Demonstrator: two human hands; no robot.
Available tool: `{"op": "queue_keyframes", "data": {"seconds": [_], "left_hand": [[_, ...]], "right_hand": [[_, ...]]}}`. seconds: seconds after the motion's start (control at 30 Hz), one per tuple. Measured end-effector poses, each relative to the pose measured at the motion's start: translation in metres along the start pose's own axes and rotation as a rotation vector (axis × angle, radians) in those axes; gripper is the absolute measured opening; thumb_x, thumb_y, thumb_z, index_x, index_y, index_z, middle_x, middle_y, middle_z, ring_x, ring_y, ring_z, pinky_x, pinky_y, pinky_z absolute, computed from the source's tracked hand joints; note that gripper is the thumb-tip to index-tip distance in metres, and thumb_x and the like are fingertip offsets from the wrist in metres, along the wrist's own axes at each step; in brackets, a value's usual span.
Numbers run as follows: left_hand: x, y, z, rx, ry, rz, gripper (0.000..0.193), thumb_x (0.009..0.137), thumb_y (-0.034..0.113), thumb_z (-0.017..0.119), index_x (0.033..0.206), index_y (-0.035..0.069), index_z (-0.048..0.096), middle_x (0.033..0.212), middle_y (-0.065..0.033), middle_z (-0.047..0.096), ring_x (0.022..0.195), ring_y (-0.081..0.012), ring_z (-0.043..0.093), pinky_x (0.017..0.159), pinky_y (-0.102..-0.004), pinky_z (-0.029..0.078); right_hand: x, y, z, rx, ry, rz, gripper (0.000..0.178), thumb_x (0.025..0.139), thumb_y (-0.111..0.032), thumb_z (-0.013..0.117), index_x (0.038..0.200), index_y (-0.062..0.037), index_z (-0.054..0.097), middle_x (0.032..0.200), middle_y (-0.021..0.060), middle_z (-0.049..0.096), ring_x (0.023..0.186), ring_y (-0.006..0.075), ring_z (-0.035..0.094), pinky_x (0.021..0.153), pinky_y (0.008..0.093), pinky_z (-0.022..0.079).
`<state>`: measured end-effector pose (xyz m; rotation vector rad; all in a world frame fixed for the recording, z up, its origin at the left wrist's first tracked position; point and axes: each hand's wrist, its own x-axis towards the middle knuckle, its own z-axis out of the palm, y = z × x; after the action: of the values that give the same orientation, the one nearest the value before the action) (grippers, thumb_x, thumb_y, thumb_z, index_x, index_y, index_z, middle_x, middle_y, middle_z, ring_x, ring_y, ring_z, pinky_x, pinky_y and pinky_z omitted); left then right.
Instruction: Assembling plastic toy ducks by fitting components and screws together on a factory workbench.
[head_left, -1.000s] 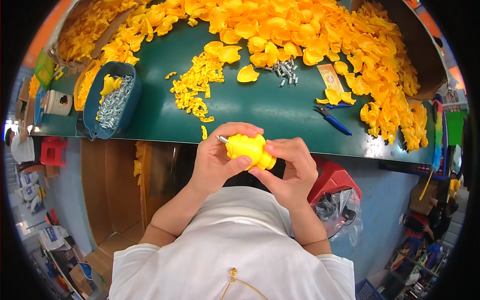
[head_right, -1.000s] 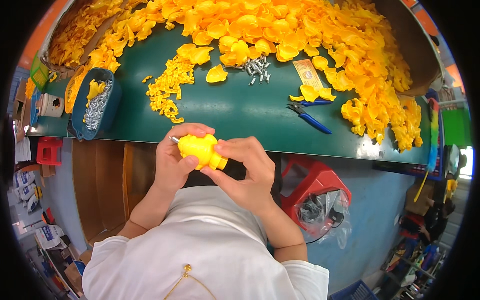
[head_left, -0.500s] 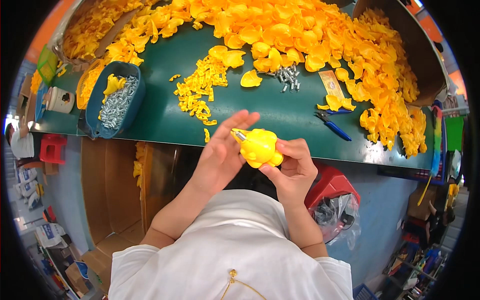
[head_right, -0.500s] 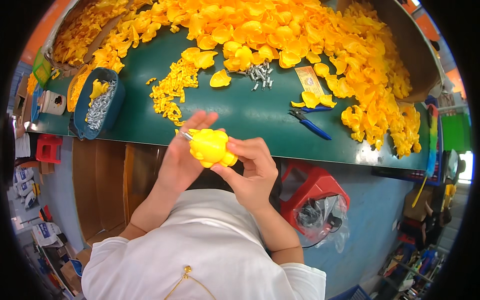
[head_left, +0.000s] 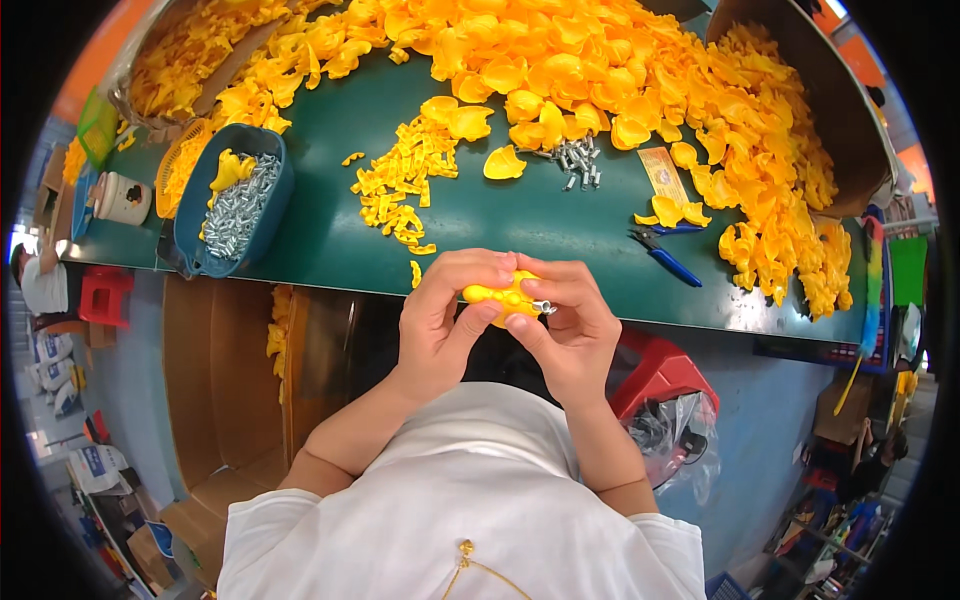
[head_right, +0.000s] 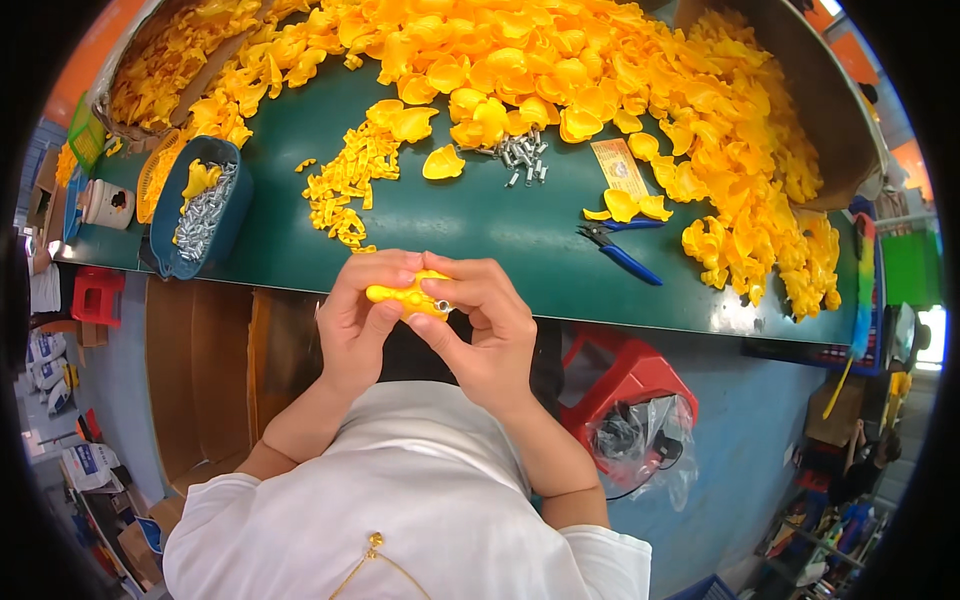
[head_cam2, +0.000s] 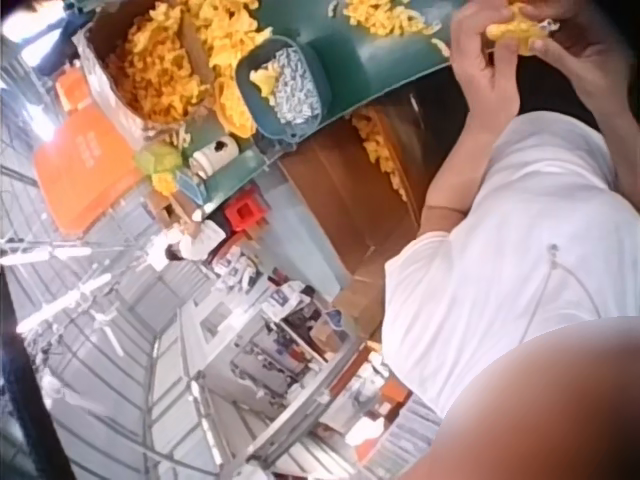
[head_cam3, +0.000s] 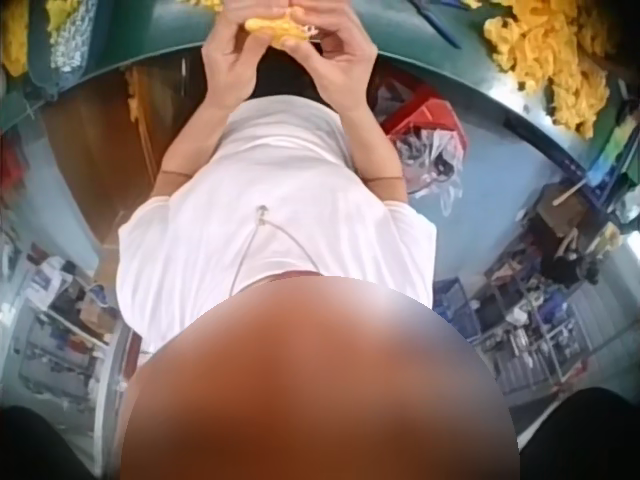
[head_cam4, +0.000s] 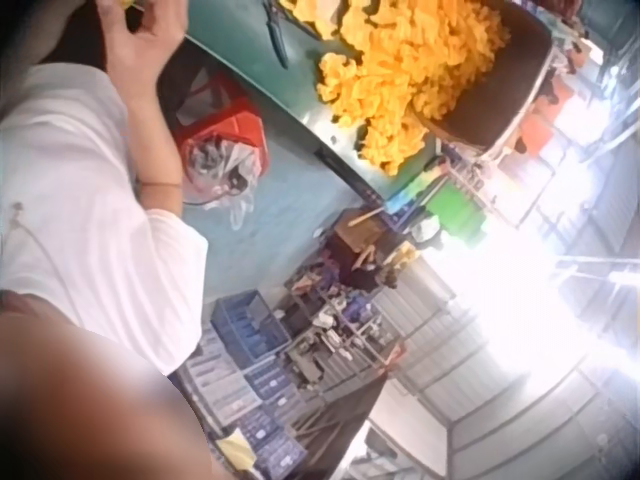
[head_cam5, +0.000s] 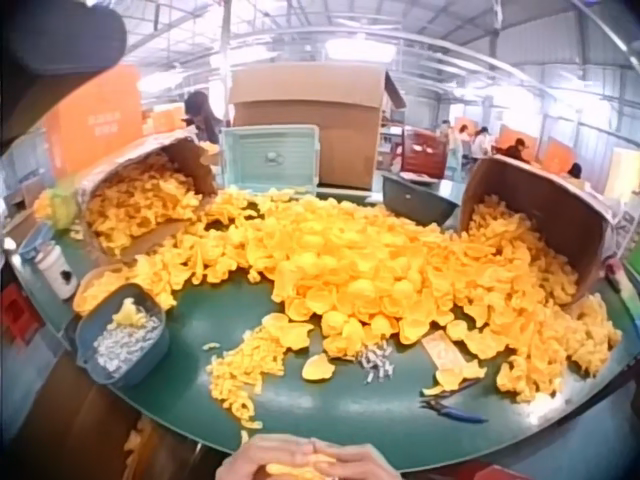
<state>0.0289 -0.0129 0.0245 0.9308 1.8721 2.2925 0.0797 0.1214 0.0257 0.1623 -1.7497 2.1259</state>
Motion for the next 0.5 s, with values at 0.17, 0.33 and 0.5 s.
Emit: {"op": "queue_keyframes", "data": {"seconds": [0.17, 0.33, 0.5], "left_hand": [[-0.008, -0.008, -0.008, 0.120, 0.017, 0.068, 0.018, 0.085, 0.001, 0.059, 0.102, 0.000, 0.056, 0.106, -0.0118, 0.056, 0.106, -0.0243, 0.053, 0.092, -0.0328, 0.042], [-0.015, -0.005, -0.023, -0.252, 0.331, -0.158, 0.015, 0.093, 0.017, 0.046, 0.095, 0.002, 0.051, 0.106, -0.0185, 0.058, 0.104, -0.0272, 0.056, 0.095, -0.0391, 0.041], [-0.024, 0.014, -0.124, -0.869, 0.610, -0.433, 0.042, 0.092, 0.041, 0.030, 0.066, 0.010, 0.042, 0.060, -0.0070, 0.045, 0.056, -0.0247, 0.051, 0.055, -0.0361, 0.044]], "right_hand": [[-0.004, 0.011, 0.005, 0.108, 0.007, 0.054, 0.025, 0.076, 0.005, 0.067, 0.100, 0.0009, 0.059, 0.114, 0.0175, 0.054, 0.112, 0.0264, 0.052, 0.089, 0.0343, 0.048], [-0.001, 0.022, 0.013, -0.073, -0.066, 0.022, 0.035, 0.078, -0.004, 0.068, 0.111, -0.0012, 0.059, 0.117, 0.0164, 0.052, 0.115, 0.0264, 0.050, 0.098, 0.0365, 0.040], [0.013, 0.044, 0.012, -0.740, -0.125, -0.141, 0.029, 0.072, -0.004, 0.070, 0.100, -0.0062, 0.065, 0.101, 0.0086, 0.058, 0.096, 0.0264, 0.051, 0.083, 0.0341, 0.041]]}}
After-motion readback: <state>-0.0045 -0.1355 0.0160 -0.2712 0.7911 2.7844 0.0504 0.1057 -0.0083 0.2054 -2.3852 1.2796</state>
